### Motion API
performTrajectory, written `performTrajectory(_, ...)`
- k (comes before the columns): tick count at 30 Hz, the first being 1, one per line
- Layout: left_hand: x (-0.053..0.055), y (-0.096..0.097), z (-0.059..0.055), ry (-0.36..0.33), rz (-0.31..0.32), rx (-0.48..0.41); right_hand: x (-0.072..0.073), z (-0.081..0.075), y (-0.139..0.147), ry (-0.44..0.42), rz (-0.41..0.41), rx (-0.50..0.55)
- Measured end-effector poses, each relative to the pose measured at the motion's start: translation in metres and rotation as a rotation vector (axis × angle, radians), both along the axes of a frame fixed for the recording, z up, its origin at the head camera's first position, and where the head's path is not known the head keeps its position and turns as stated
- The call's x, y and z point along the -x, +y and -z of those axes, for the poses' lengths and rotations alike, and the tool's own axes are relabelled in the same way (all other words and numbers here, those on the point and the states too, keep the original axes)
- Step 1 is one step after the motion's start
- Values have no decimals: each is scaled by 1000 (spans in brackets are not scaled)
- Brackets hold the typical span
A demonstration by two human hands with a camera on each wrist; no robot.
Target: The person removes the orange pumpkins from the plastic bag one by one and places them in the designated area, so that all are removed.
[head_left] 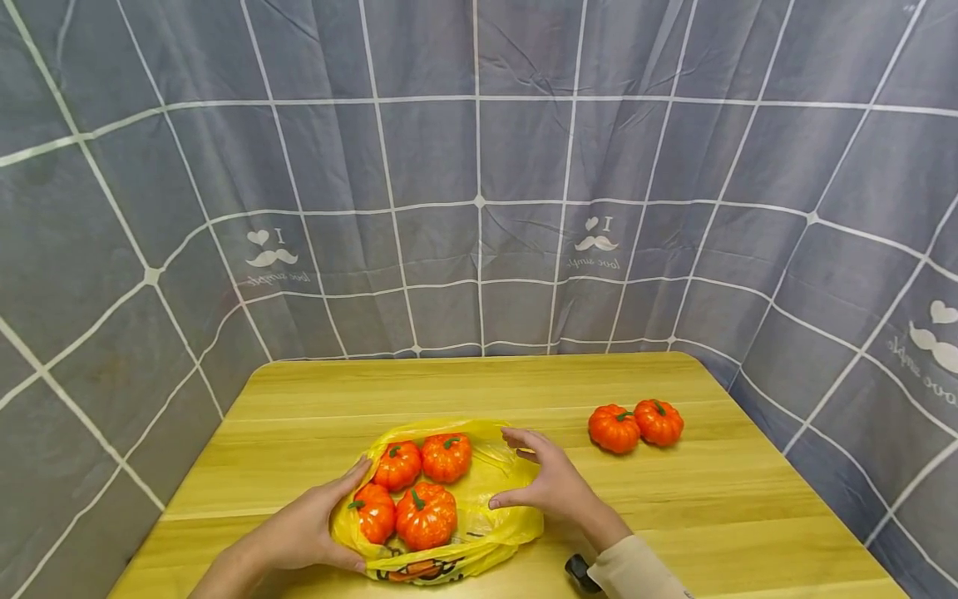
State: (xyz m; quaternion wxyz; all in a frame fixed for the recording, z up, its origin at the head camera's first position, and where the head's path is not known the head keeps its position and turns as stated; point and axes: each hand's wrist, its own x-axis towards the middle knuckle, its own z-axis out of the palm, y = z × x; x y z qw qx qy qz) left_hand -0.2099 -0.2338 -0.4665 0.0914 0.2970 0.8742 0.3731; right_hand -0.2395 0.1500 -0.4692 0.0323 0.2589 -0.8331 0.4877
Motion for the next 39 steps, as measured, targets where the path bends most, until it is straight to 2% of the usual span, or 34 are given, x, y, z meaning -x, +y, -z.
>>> performTrajectory(7, -1, 0, 1, 3, -7, 5, -9, 5, -20, -72, -99, 4)
performTrajectory(10, -1, 0, 1, 7, -4, 2, -13, 8, -29, -73, -133, -10)
performTrajectory(21, -2, 0, 2, 15, 0, -8, -20, 13, -57, -113, -183, -83)
performTrajectory(27, -2, 1, 3, 22, 4, -14, -19, 17, -68, -77, -176, -113)
performTrajectory(34, -2, 1, 3, 39, -1, -7, -19, 14, -79, -31, -141, -193)
performTrajectory(39, -1, 0, 3, 47, 0, -8, -21, 10, -83, -53, -121, -244)
